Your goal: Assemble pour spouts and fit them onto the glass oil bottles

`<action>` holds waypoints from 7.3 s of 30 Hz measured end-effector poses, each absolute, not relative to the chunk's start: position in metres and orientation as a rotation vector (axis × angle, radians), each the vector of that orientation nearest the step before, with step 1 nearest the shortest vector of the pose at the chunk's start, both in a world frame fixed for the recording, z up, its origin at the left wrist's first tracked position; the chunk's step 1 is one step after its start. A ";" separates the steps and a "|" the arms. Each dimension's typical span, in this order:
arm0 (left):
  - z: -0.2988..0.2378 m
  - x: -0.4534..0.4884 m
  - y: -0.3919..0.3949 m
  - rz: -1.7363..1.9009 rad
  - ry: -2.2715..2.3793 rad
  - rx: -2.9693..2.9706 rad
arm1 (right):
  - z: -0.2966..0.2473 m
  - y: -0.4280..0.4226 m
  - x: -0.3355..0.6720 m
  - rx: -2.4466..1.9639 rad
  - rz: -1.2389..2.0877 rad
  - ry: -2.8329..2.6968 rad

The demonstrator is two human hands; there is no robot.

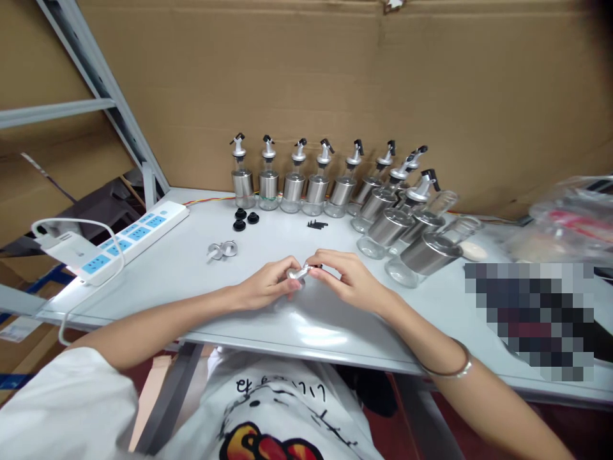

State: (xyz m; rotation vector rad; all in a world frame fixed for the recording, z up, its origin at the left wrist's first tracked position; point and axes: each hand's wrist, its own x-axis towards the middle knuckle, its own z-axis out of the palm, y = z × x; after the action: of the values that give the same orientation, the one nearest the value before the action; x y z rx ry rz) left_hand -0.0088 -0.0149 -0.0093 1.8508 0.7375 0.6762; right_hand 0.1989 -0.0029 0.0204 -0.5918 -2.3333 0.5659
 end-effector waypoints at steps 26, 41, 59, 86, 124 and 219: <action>-0.008 -0.003 -0.026 0.647 0.655 1.787 | 0.020 -0.006 0.195 -0.426 0.366 -2.376; 0.027 -0.113 0.075 0.659 1.920 2.545 | 0.017 0.003 0.203 -0.736 0.303 -2.143; 0.008 -0.111 0.083 0.336 1.825 2.573 | 0.015 -0.001 0.198 -0.698 0.310 -2.207; 0.015 -0.015 -0.035 1.513 0.669 1.867 | 0.016 -0.024 0.189 -0.543 0.211 -1.888; 0.007 -0.019 -0.020 1.480 0.656 2.176 | 0.013 -0.006 0.194 -0.429 -0.113 -2.295; -0.006 -0.018 -0.011 1.043 0.923 2.457 | 0.010 -0.012 0.181 -0.909 1.680 -1.567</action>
State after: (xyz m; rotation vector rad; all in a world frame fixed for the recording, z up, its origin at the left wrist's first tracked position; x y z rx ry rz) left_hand -0.0184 -0.0113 -0.0062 2.4570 0.9229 1.0432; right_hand 0.1806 -0.0123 0.0101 -0.9090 -1.5670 1.6803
